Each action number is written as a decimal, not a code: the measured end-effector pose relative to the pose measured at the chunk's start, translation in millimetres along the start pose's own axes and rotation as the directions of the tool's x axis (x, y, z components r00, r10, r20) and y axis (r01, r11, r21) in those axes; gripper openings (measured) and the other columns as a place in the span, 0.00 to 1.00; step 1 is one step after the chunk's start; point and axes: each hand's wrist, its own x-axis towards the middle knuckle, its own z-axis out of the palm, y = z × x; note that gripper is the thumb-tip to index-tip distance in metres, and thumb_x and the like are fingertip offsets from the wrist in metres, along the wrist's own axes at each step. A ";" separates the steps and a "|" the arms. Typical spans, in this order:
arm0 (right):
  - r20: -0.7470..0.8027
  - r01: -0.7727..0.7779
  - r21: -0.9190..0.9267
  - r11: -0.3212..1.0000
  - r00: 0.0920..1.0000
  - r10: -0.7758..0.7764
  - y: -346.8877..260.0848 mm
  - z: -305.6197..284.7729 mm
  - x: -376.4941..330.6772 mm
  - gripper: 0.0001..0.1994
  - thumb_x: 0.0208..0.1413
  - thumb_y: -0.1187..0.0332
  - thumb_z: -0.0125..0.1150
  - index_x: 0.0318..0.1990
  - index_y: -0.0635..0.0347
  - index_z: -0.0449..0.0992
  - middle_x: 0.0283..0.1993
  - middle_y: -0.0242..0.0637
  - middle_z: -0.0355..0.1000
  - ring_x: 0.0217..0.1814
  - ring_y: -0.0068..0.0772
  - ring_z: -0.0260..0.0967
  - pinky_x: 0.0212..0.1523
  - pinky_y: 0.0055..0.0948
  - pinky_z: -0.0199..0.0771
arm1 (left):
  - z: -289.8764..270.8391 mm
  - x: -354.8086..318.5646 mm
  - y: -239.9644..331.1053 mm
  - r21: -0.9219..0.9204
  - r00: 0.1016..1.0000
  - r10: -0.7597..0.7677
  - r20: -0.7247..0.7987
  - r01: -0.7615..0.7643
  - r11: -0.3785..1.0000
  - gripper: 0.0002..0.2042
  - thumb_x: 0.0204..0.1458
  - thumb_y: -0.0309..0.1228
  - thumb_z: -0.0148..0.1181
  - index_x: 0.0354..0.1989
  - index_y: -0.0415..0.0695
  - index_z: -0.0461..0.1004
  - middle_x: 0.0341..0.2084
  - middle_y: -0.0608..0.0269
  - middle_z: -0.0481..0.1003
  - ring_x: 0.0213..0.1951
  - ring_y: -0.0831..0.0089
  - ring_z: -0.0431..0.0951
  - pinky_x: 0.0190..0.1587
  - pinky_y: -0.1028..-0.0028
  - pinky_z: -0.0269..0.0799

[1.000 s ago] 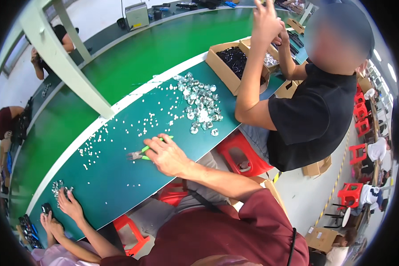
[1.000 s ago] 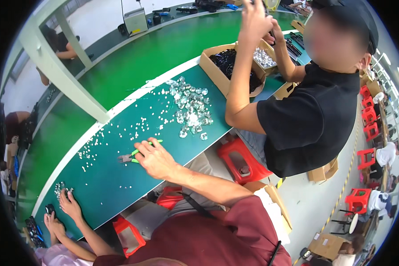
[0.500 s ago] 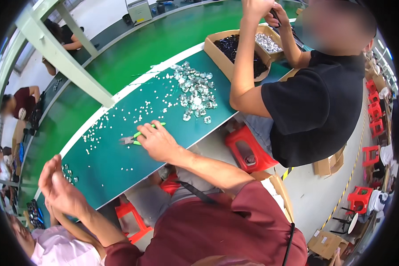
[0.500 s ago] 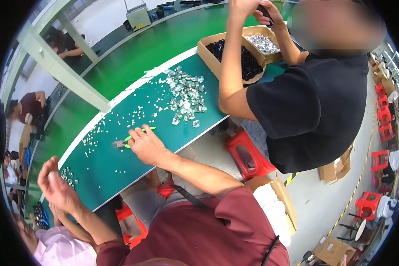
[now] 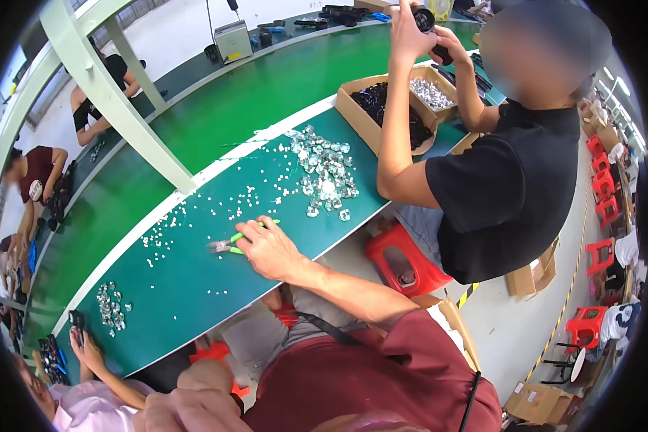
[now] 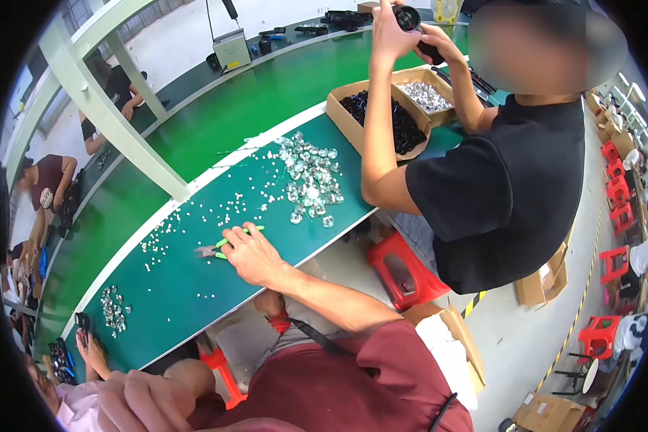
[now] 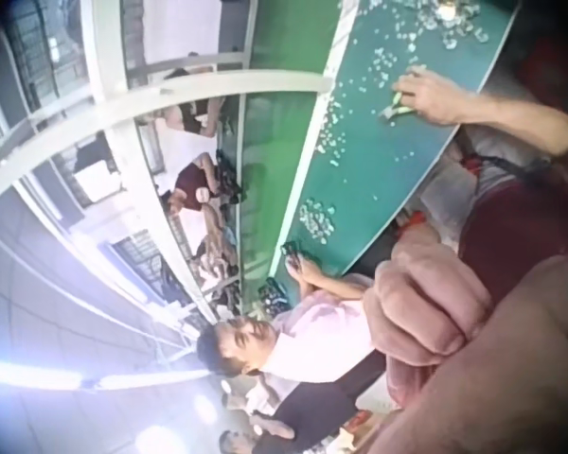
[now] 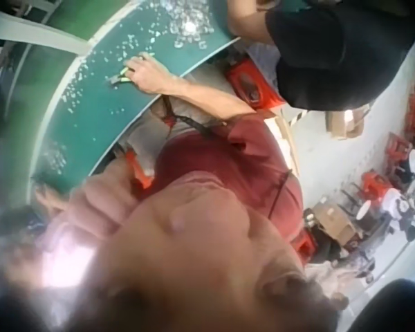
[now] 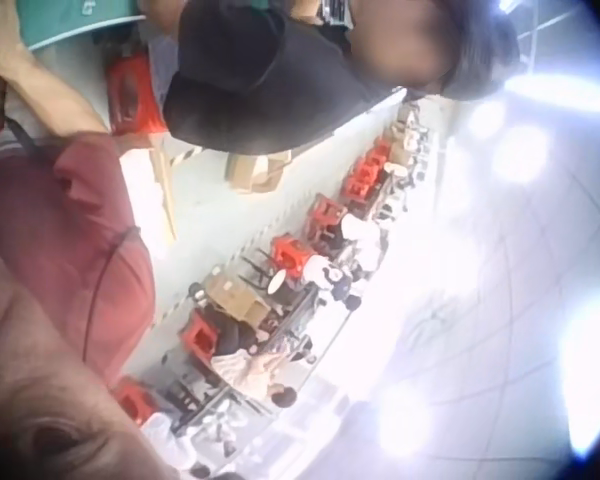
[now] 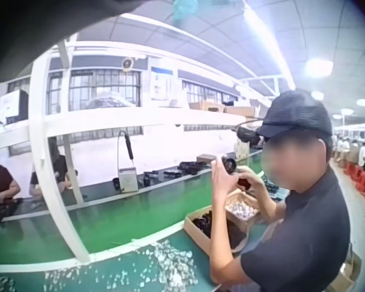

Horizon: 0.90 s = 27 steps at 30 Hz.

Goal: Trimming small electronic components using pliers at a factory workbench.

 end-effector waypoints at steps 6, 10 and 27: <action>-0.007 0.003 0.004 1.000 1.000 -0.003 4.7 2.3 6.7 0.08 0.50 0.73 0.60 0.38 0.62 0.78 0.55 0.47 0.72 0.58 0.45 0.71 0.63 0.48 0.63 | 21.1 -3.8 27.5 0.065 0.922 -0.182 -0.342 0.217 0.974 0.14 0.66 0.31 0.44 0.53 0.34 0.65 0.29 0.62 0.73 0.22 0.77 0.67 0.35 0.76 0.68; 0.005 -0.083 -0.010 0.997 0.997 0.083 20.8 -6.6 -4.3 0.09 0.50 0.73 0.61 0.40 0.62 0.78 0.55 0.46 0.71 0.58 0.44 0.70 0.63 0.49 0.63 | 1.1 -37.7 52.6 0.669 0.811 -0.258 -0.526 0.581 0.463 0.13 0.65 0.26 0.46 0.53 0.33 0.67 0.31 0.61 0.73 0.24 0.74 0.70 0.39 0.71 0.70; -0.430 -0.178 0.653 0.737 0.713 0.553 20.2 -22.6 0.6 0.12 0.50 0.86 0.56 0.41 0.69 0.81 0.54 0.50 0.76 0.52 0.42 0.78 0.49 0.33 0.79 | -226.0 -40.1 -97.3 0.814 0.808 -0.099 -0.581 0.578 -0.066 0.18 0.57 0.24 0.60 0.56 0.37 0.72 0.52 0.52 0.77 0.55 0.61 0.78 0.61 0.64 0.69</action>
